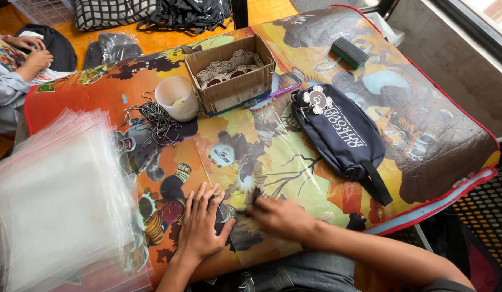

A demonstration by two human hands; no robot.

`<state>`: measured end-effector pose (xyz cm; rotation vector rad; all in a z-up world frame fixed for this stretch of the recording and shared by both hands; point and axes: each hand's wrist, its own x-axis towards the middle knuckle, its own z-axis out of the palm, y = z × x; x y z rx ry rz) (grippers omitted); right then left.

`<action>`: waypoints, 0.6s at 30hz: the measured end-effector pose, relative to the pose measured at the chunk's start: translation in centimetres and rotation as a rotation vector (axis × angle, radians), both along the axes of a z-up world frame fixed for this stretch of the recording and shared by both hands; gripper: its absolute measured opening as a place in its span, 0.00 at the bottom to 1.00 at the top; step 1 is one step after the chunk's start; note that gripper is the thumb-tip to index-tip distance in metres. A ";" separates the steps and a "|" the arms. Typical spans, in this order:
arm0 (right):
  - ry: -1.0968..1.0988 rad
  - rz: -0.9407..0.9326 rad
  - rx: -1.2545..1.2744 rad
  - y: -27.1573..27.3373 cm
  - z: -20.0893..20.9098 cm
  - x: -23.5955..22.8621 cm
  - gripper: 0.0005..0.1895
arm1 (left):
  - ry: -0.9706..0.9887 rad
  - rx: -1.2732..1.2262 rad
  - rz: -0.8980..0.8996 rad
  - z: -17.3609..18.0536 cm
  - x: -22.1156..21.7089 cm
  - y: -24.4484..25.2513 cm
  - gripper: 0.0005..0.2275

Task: The person attaches a small badge to a dark blue fanny pack. They then wipe a clear plastic bag with a dark cloth and place the fanny pack inside the bag, sealing it.

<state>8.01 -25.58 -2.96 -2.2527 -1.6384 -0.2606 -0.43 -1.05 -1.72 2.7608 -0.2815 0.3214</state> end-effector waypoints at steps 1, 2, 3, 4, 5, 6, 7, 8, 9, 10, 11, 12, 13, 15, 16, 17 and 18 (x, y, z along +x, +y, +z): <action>0.004 -0.006 0.000 -1.4 -1.0 1.7 0.21 | 0.004 0.000 -0.006 0.0 0.0 -0.1 0.28; -0.006 -0.249 0.012 -2.7 -1.9 3.4 0.22 | 0.002 0.000 -0.001 0.0 -0.1 -0.1 0.27; -0.021 -0.491 0.025 -4.1 -2.9 5.4 0.23 | -0.004 0.001 0.005 0.1 0.1 -0.1 0.27; -0.022 -0.496 0.026 -4.6 -1.9 6.1 0.23 | -0.004 0.001 0.001 0.1 0.2 -0.1 0.27; -0.059 -0.626 -0.007 -5.3 -0.9 6.5 0.15 | -0.008 0.007 0.006 0.0 0.1 -0.1 0.26; -0.098 -0.757 -0.040 -6.0 0.0 7.0 0.07 | -0.011 0.013 0.011 0.0 0.0 -0.2 0.26; -0.097 -0.762 -0.041 -5.1 -0.1 5.7 0.07 | -0.010 0.012 0.006 -0.1 -0.1 -0.2 0.26; -0.086 -0.736 -0.073 -4.2 -0.3 4.4 0.17 | -0.010 0.019 0.011 -0.1 -0.2 -0.2 0.26; -0.079 -0.707 -0.103 -3.2 -0.4 3.3 0.27 | -0.014 0.026 0.018 -0.2 -0.2 -0.2 0.27; -0.082 -0.709 -0.102 -2.5 0.0 1.0 0.27 | -0.017 0.026 0.016 -0.3 0.0 -0.2 0.27; -0.012 -0.475 -0.043 -1.7 0.4 -1.6 0.23 | -0.022 0.030 0.014 -0.3 0.0 -0.1 0.27; 0.057 -0.241 0.015 -1.0 0.7 -4.0 0.20 | -0.026 0.035 0.013 -0.4 0.0 -0.1 0.27; 0.063 -0.244 0.016 -2.0 -0.1 -4.3 0.20 | -0.020 0.037 0.010 -0.4 -0.1 -0.1 0.27; 0.063 -0.230 -0.021 -3.9 -1.7 -4.6 0.29 | -0.025 0.039 0.012 -0.3 -0.1 -0.1 0.27; 0.066 -0.233 -0.019 -4.8 -0.3 -3.6 0.29 | -0.022 0.041 0.009 -0.2 0.0 0.0 0.27; -0.054 -0.430 0.113 -5.8 1.1 -2.6 0.20 | -0.016 0.039 0.017 -0.2 0.0 -0.1 0.26; -0.175 -0.627 0.244 -6.8 2.5 -1.5 0.11 | -0.010 0.036 0.025 -0.2 0.0 -0.2 0.26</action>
